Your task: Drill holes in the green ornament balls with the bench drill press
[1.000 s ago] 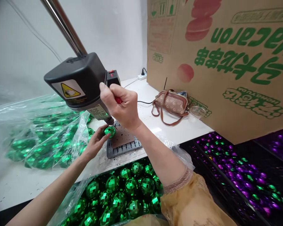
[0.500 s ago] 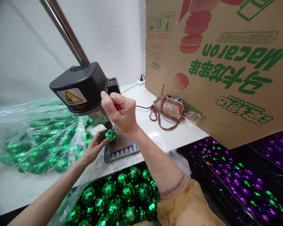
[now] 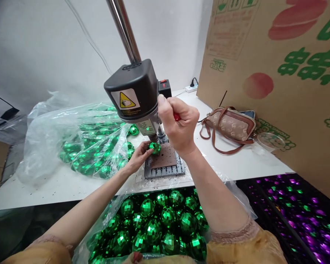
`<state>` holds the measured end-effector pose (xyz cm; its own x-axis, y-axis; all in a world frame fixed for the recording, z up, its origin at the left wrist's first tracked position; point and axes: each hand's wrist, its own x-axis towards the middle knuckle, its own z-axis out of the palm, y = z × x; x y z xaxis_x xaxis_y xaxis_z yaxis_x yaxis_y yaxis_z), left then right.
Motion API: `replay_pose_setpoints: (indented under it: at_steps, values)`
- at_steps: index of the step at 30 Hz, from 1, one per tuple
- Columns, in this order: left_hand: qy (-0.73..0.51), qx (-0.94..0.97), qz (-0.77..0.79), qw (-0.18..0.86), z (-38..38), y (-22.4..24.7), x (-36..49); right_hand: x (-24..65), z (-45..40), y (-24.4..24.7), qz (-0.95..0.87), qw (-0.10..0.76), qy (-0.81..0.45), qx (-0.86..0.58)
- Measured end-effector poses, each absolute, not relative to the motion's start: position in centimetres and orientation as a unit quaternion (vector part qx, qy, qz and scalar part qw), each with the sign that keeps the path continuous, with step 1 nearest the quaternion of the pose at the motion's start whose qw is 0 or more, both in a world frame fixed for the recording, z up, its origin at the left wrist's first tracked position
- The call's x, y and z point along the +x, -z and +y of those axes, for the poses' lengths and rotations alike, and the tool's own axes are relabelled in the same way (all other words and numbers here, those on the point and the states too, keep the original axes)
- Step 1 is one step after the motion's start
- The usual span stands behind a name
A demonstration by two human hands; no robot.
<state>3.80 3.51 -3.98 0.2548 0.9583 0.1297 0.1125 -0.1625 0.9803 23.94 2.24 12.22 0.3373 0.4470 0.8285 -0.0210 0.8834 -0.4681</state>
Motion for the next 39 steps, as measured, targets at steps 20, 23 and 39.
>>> replay_pose_setpoints:
  at_steps: [20, 23, 39]
  values:
    - [-0.392, 0.710, 0.430, 0.397, 2.3, 3.7, 6.0, 23.9, 2.1, -12.2, -0.546, 0.797, -0.141, -0.214]
    - [-0.400, 0.699, 0.416, 0.423, 2.0, 3.9, 6.2, 23.8, 2.1, -12.0, -0.546, 0.800, -0.141, -0.202]
    - [-0.412, 0.683, 0.413, 0.438, 1.6, 4.2, 6.4, 23.7, 2.8, -8.9, -0.533, 0.818, -0.040, -0.211]
